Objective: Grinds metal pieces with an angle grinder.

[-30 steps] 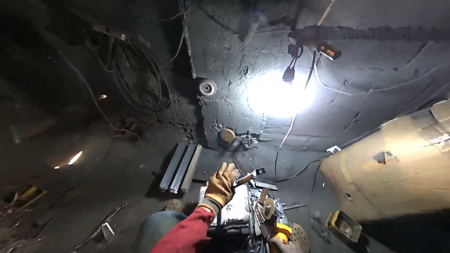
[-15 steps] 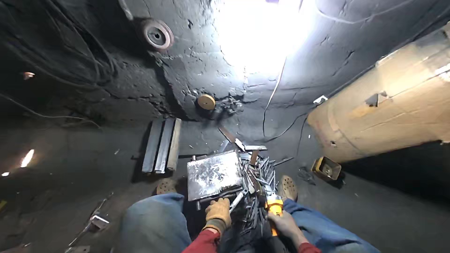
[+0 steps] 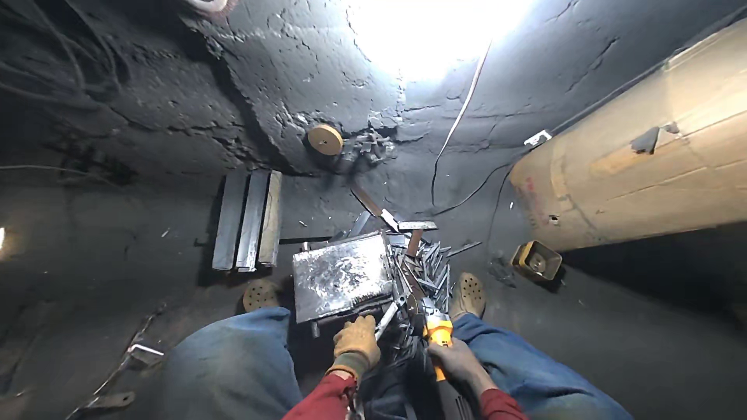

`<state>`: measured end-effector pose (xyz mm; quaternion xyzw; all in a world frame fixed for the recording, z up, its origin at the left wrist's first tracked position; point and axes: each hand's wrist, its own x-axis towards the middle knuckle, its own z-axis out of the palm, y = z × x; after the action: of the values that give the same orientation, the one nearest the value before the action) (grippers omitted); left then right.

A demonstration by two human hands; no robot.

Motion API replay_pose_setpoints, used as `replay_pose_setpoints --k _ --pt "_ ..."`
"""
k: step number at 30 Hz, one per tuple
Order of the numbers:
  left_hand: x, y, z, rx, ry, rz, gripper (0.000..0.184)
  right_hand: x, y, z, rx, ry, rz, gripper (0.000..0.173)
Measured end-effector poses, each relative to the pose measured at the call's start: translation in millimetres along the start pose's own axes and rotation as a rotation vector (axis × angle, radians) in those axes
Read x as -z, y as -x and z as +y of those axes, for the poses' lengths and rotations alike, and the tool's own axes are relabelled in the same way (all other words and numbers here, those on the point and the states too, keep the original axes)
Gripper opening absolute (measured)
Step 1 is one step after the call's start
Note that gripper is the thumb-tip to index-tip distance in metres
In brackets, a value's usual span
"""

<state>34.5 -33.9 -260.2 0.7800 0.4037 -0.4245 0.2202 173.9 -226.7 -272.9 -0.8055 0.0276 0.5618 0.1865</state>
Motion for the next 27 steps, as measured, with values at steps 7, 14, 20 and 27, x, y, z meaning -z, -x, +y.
replay_pose_setpoints --k 7,14,20,27 --pt "-2.1 1.3 2.4 0.016 0.001 0.016 0.065 -2.6 -3.3 -0.5 -0.024 -0.004 -0.008 0.06" --pt "0.8 5.8 4.1 0.017 0.036 0.001 0.068 -4.2 -4.5 -1.9 -0.019 0.005 0.001 0.061" --pt "-1.6 4.6 5.0 0.027 0.03 -0.001 0.067 -4.7 -5.9 -2.6 -0.029 -0.005 -0.003 0.06" --pt "0.5 4.1 4.5 0.025 0.04 -0.012 0.069 -5.2 -6.1 -5.8 -0.034 0.013 -0.016 0.062"
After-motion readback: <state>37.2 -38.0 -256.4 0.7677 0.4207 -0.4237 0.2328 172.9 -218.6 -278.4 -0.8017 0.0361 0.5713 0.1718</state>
